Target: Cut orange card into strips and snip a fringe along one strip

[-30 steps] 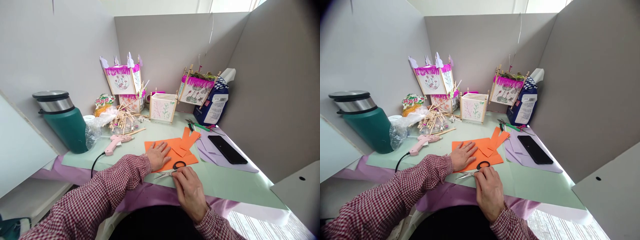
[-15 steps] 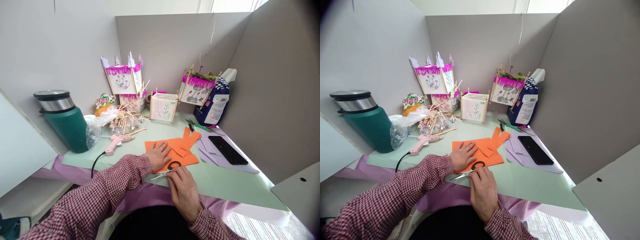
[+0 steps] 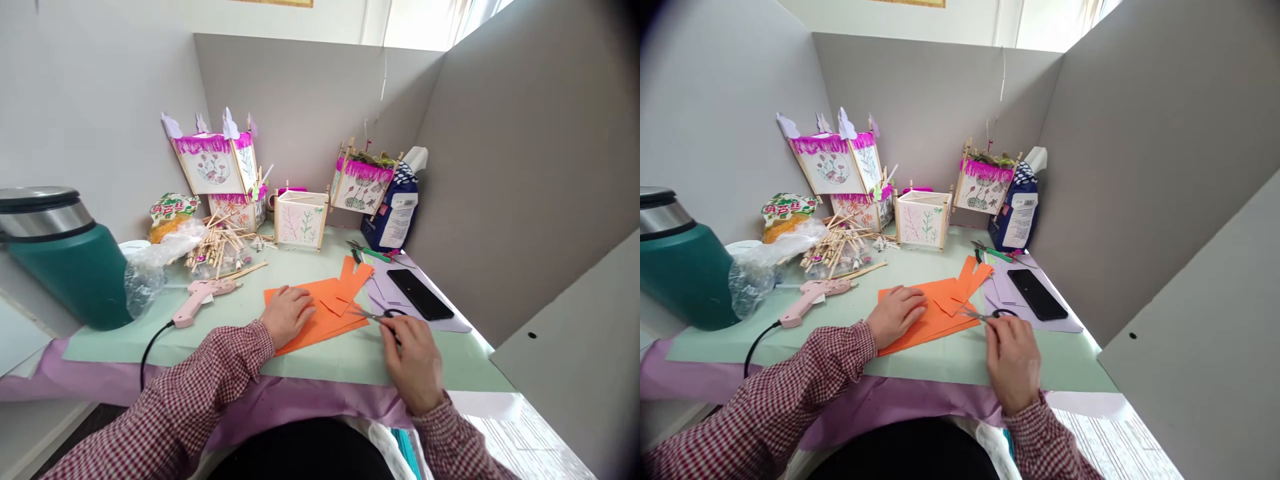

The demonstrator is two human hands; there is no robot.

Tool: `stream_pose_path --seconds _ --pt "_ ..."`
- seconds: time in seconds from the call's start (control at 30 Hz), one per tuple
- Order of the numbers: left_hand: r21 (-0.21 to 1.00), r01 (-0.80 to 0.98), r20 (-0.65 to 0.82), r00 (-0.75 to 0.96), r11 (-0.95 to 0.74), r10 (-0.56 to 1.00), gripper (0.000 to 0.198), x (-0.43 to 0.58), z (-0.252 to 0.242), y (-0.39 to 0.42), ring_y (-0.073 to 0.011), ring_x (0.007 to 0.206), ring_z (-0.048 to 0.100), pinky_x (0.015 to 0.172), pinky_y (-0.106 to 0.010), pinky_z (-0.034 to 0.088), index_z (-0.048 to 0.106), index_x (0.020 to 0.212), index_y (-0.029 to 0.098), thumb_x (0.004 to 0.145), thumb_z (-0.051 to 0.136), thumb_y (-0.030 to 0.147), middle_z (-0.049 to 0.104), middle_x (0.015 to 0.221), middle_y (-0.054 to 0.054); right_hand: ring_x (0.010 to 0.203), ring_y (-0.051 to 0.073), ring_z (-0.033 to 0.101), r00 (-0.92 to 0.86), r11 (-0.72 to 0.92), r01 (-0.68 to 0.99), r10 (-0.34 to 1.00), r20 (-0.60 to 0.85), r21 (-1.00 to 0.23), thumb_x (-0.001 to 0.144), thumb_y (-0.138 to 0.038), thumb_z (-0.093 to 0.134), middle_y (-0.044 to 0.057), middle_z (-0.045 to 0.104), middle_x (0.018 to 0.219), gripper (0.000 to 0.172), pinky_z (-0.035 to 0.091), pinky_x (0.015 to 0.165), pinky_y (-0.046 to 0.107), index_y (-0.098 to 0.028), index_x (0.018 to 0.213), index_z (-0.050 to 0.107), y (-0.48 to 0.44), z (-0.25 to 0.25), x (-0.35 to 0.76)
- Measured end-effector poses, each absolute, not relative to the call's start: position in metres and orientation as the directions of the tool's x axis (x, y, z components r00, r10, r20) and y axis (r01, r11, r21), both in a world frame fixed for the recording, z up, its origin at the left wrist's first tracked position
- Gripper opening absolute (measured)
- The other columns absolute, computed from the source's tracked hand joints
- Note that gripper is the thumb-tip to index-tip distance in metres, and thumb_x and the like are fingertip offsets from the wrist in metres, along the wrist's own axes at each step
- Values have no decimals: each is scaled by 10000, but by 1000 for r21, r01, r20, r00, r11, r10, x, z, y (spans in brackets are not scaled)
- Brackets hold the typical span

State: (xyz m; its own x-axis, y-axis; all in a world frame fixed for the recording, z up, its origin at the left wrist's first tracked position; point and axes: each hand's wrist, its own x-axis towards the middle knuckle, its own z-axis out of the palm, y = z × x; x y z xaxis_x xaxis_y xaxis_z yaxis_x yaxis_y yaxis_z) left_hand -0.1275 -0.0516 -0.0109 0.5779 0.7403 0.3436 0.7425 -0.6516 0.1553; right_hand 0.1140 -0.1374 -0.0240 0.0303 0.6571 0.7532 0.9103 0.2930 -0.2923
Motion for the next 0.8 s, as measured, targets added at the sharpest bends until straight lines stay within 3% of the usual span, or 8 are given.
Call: stream_pose_path --seconds 0.1,0.2,0.3,0.4,0.57,0.67,0.8 --pt "197 752 366 538 -629 759 389 -130 -4 -58 -191 925 512 853 -362 349 603 939 189 851 356 477 581 976 -62 827 210 470 119 65 975 656 746 -214 829 -289 465 83 553 839 199 396 771 362 -150 871 601 -118 -31 144" --pt "198 749 308 565 -632 765 408 -133 -4 -67 -213 886 509 780 -358 368 600 903 197 735 505 557 559 937 -57 813 224 470 121 -52 991 721 682 -121 826 -293 462 106 565 859 238 389 750 375 -125 907 610 -108 -40 153" --pt "227 753 272 559 -617 783 367 -134 -5 -74 -213 883 503 773 -353 360 586 890 207 701 568 521 546 951 -44 862 270 472 146 -138 989 780 609 -59 801 -328 493 127 576 938 290 374 729 417 -125 976 602 -109 -41 146" --pt "275 748 246 553 -604 796 294 -133 -2 -77 -203 883 500 775 -341 353 569 838 203 686 610 452 544 941 -32 947 290 456 119 -107 993 794 597 -56 802 -331 489 124 564 1039 305 365 753 418 -139 1016 591 -112 -33 134" --pt "337 737 218 545 -586 810 197 -129 1 -81 -183 831 501 745 -318 356 516 769 191 686 616 340 546 873 -15 910 226 496 -36 148 973 857 514 -178 830 -289 436 95 602 961 271 382 809 357 -135 983 600 -103 -19 117" --pt "417 728 195 513 -544 836 179 -128 -1 -84 -168 769 501 715 -302 363 477 801 196 684 594 264 552 827 -2 854 198 534 -53 214 917 902 429 -336 805 -278 459 76 614 900 281 412 776 329 -140 1020 577 -95 -19 108" --pt "568 660 168 491 -491 855 281 -131 0 -88 -141 710 497 648 -259 374 452 982 215 712 529 215 541 811 10 725 151 569 -31 258 778 926 376 -573 776 -260 475 21 621 803 292 441 684 281 -178 1042 561 -90 -15 104"
